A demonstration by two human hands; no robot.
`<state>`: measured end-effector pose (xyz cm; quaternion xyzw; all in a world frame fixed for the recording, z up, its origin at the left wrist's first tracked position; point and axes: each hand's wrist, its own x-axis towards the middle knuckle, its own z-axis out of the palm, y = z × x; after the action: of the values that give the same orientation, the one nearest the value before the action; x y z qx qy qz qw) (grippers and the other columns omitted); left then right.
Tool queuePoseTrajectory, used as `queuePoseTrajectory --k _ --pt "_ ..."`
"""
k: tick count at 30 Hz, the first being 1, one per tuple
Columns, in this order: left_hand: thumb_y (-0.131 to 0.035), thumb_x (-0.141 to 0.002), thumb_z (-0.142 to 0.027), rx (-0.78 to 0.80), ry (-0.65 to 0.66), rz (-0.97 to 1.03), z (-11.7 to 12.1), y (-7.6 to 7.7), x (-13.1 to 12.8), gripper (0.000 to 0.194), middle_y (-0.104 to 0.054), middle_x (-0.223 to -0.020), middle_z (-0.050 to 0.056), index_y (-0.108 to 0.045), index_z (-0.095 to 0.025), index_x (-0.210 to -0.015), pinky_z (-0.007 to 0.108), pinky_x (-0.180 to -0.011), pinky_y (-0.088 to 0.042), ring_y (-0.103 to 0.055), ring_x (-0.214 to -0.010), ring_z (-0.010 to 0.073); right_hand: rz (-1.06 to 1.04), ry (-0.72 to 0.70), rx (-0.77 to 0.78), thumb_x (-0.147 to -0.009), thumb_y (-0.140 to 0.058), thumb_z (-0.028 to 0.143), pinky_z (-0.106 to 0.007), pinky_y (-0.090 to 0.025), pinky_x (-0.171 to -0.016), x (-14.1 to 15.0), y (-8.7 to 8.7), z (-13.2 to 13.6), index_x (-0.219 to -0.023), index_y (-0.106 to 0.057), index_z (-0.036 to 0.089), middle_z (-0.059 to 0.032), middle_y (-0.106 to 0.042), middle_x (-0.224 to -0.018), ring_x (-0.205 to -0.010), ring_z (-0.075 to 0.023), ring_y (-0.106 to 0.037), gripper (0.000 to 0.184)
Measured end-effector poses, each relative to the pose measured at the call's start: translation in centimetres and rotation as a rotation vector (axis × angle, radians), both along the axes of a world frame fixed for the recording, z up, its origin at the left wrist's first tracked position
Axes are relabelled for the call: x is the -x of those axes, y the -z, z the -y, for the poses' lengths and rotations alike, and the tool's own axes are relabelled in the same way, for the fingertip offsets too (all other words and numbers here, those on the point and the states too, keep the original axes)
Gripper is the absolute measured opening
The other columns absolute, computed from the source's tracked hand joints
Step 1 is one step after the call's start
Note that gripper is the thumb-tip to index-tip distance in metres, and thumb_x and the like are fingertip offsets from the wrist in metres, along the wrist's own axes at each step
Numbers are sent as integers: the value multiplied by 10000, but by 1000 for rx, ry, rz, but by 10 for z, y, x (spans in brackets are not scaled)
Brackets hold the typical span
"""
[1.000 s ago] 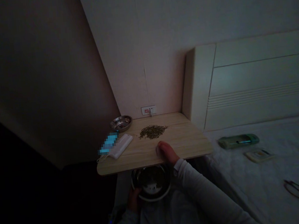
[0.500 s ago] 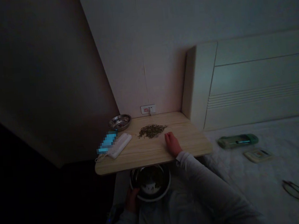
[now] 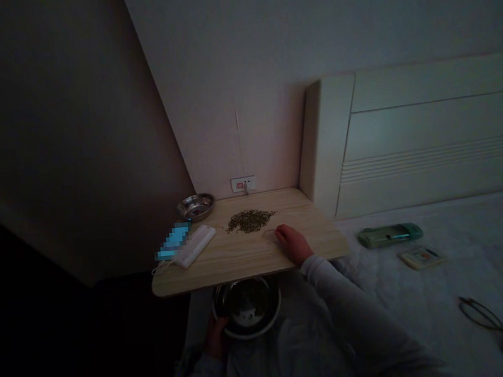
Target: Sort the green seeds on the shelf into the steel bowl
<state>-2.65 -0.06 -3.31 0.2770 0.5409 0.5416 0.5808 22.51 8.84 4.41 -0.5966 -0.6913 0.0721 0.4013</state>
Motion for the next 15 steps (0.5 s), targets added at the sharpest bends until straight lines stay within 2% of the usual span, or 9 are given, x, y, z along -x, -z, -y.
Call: queuePoseTrajectory --k 3,6,10,15 --pt "-584 -425 -201 49 -9 70 -1 1 -1 131 -612 -595 31 -589 -180 -554 369 -746 -386 -536 -849 271 124 -77 35 -768 -327 274 -266 -333 -676 5 -1 4 -876 -510 189 -70 -555 -813 -729 -150 -480 229" --pt "-573 -433 -180 71 -21 111 0 -2 -1 115 -609 -567 21 -582 -189 -547 371 -738 -390 -559 -796 263 122 -90 73 -755 -324 200 -267 -331 -684 6 -1 6 -958 -480 181 -78 -555 -850 -748 -153 -484 256" --pt "-581 -409 -166 40 32 149 1 -8 -2 109 -602 -528 17 -573 -193 -514 363 -734 -394 -568 -757 263 28 -41 102 -714 -335 170 -263 -341 -646 2 -1 4 -963 -470 168 -63 -557 -795 -696 -145 -484 284" --pt "-567 -449 -186 -1 -42 188 4 -8 -8 176 -626 -603 21 -597 -185 -623 359 -723 -399 -569 -761 250 -242 16 132 -654 -368 183 -264 -362 -619 -9 5 -3 -900 -487 167 -13 -544 -679 -624 -124 -480 274"
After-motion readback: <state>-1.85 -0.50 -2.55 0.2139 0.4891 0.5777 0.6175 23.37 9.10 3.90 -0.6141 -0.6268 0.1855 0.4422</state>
